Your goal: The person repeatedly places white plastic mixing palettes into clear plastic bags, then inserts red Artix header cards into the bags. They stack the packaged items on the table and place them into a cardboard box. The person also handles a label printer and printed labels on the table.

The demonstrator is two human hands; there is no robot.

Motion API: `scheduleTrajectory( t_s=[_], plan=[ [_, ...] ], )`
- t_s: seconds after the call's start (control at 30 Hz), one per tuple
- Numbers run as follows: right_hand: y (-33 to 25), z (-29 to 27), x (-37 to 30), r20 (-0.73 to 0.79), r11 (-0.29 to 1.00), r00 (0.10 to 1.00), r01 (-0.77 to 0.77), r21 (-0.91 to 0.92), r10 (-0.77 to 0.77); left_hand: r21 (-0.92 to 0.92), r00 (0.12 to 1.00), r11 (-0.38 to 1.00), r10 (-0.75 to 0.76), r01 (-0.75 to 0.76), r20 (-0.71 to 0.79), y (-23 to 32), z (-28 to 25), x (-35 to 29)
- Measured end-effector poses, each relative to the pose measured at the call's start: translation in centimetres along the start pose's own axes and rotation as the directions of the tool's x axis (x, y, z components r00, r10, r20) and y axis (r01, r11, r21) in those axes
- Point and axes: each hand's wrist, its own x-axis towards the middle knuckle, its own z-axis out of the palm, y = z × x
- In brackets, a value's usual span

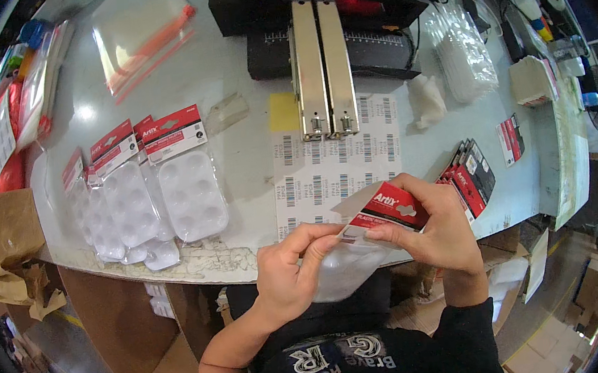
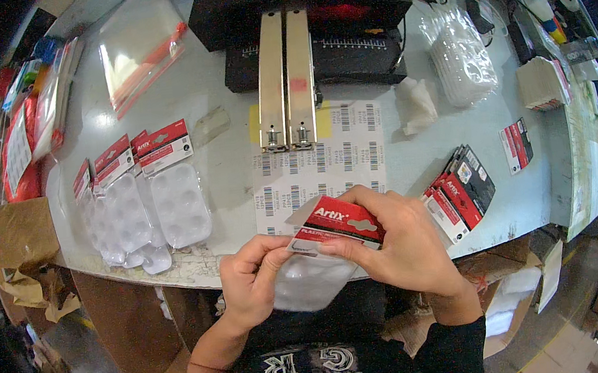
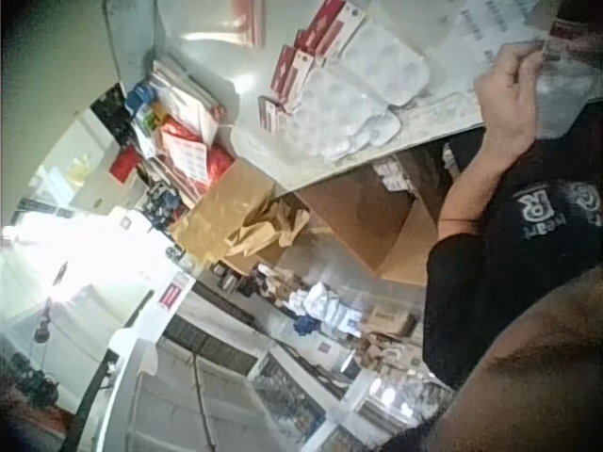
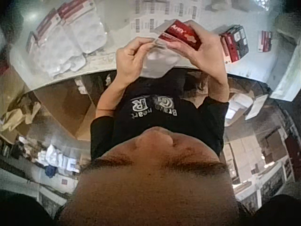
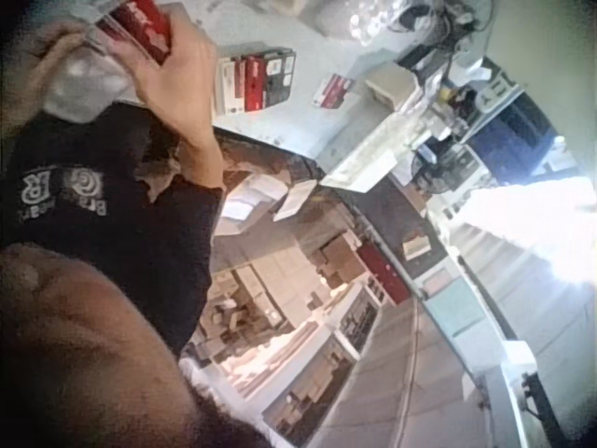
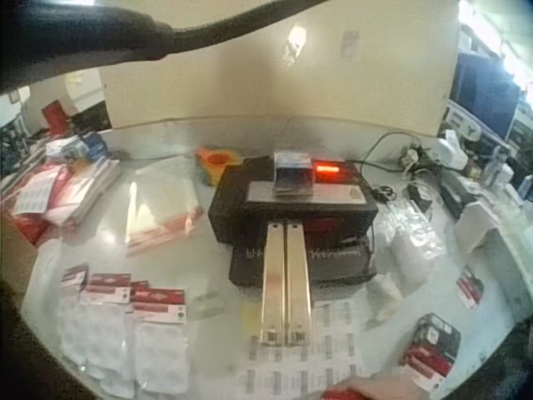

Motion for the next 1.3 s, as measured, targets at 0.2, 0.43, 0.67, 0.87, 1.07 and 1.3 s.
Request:
scheduleTrajectory(
  t_s=[0.2,0.43,0.67,0.87,1.07,1.3],
  plan=[
    [-0.4,0.9,1.1,0.035,0.997,0.998,-0.060,0.058,0.058,-0.006,0.996,0.997,0.074,-0.075,-0.056,-0.7,0.0,0.2],
    [0.2,-0.3,1.6,0.125,0.978,0.989,0.100,-0.182,-0.078,0.096,0.990,0.993,0.084,-0.073,-0.114,-0.5,0.5,0.1],
    [3.4,0.0,0.7,0.215,0.933,0.939,-0.307,0.187,0.266,-0.107,0.947,0.994,-0.049,0.016,-0.316,-2.1,0.1,0.8],
    [4.6,0.8,-0.1,0.186,0.851,0.958,-0.279,0.446,0.217,-0.091,0.942,0.996,-0.026,-0.005,-0.334,-2.8,0.6,1.0],
    [4.5,1.3,-0.4,0.177,0.853,0.962,-0.267,0.448,0.208,-0.112,0.933,0.993,-0.013,-0.029,-0.359,-2.8,0.5,1.2],
    [5.3,3.5,0.1,0.143,0.662,0.948,-0.303,0.685,0.285,0.009,0.952,1.000,0.000,0.003,-0.306,-2.8,0.2,0.7]
  ],
)
